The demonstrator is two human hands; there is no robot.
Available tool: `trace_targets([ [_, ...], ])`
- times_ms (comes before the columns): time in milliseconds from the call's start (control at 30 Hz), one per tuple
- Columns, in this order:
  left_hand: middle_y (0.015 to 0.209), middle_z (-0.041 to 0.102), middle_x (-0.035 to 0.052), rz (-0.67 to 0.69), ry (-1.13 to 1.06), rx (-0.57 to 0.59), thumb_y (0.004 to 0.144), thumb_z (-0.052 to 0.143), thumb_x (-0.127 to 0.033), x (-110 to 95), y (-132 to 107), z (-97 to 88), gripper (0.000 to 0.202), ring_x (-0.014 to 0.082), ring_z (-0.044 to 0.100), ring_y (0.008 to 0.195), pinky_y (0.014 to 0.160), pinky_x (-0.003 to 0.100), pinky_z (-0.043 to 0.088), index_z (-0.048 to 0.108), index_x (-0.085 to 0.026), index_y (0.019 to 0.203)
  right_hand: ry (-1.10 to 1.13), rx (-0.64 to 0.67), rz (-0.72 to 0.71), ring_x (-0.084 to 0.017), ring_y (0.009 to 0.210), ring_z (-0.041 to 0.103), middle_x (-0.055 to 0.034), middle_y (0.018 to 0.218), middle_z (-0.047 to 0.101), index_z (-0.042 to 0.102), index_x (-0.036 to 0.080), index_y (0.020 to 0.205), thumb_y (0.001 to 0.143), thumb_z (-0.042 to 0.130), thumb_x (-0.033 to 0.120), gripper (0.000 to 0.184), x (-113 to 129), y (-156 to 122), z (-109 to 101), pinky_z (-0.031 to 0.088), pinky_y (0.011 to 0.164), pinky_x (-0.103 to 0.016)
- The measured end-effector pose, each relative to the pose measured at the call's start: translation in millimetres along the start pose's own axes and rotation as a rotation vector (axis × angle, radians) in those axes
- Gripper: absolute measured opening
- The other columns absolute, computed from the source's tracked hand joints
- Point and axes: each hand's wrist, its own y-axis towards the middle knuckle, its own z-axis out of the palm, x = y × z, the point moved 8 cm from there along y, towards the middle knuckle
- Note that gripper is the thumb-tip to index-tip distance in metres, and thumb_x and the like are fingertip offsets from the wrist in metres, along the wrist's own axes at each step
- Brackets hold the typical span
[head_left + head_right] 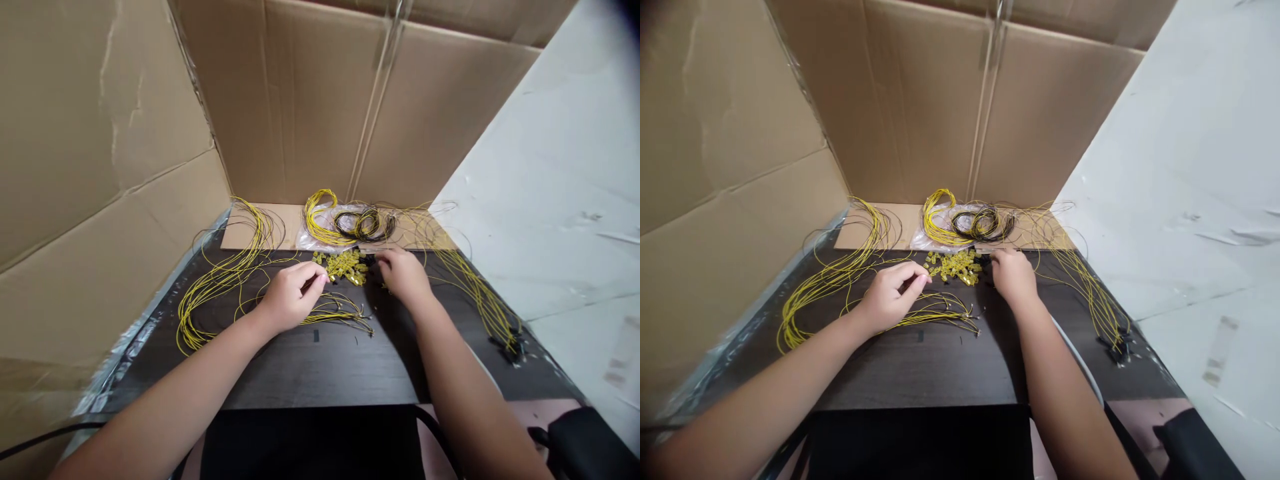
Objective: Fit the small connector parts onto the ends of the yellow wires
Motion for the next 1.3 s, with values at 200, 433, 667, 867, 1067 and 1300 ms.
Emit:
trace_targets([
  [200,0.070,0.062,-0.0007,-0.054,0.006,0.003,0.089,0.053,-0.017,4.3,-1.1,1.7,0.015,0.0088,0.049,0.055,0.055,0.022,0.036,0.063,-0.016,0.079,-0.047,0.073,0.001,-0.023,0.098,0.064,-0.0097,0.110,0.070,0.071,0.019,0.107,0.088,0.057,0.020,0.024,2.5,3.8,20.7,0.045,0.083,-0.030],
  [433,0.058,0.051,-0.0038,-0.066,0.035,-0.015,0.089,0.053,-0.020,4.9,-2.7,-0.4,0.016,0.0086,0.043,0.051,0.053,0.022,0.032,0.065,-0.016,0.080,-0.080,0.084,0.043,-0.022,0.092,0.064,-0.0106,0.101,0.069,0.072,0.019,0.092,0.089,0.056,0.021,0.017,-0.7,4.5,21.1,0.044,0.078,-0.031],
  [667,0.057,0.047,-0.0045,-0.027,0.070,0.003,0.090,0.052,-0.021,-1.9,-3.3,0.1,0.016,0.0090,0.043,0.052,0.055,0.023,0.034,0.066,-0.017,0.082,-0.016,0.035,0.034,-0.022,0.088,0.063,-0.0122,0.095,0.069,0.069,0.016,0.085,0.085,0.058,0.015,0.011,-2.3,1.1,16.6,0.043,0.076,-0.031],
  [867,0.059,0.049,-0.0040,-0.061,0.030,-0.063,0.092,0.054,-0.024,0.7,-5.7,-3.6,0.015,0.0090,0.043,0.052,0.054,0.023,0.033,0.067,-0.018,0.087,0.254,-0.074,-0.175,-0.020,0.087,0.062,-0.0078,0.093,0.068,0.063,0.018,0.092,0.091,0.055,0.021,0.009,34.8,-7.0,-5.3,0.047,0.079,-0.030],
  [1067,0.055,0.038,-0.0070,-0.068,-0.023,-0.197,0.091,0.059,-0.028,-1.4,-8.4,-14.3,0.012,0.0082,0.038,0.049,0.053,0.022,0.033,0.067,-0.019,0.093,0.537,-0.239,-0.464,-0.018,0.088,0.059,-0.0064,0.092,0.064,0.059,0.020,0.096,0.096,0.051,0.020,0.008,100.7,-43.9,-37.0,0.049,0.080,-0.032],
  [1300,0.055,0.036,-0.0085,0.007,-0.031,-0.200,0.087,0.066,-0.025,-10.4,-12.3,-14.3,0.014,0.0070,0.037,0.048,0.053,0.021,0.036,0.067,-0.020,0.100,0.519,-0.359,-0.596,-0.019,0.085,0.060,-0.0076,0.093,0.066,0.061,0.021,0.102,0.094,0.054,0.015,0.012,118.9,-66.2,-50.8,0.050,0.077,-0.035],
])
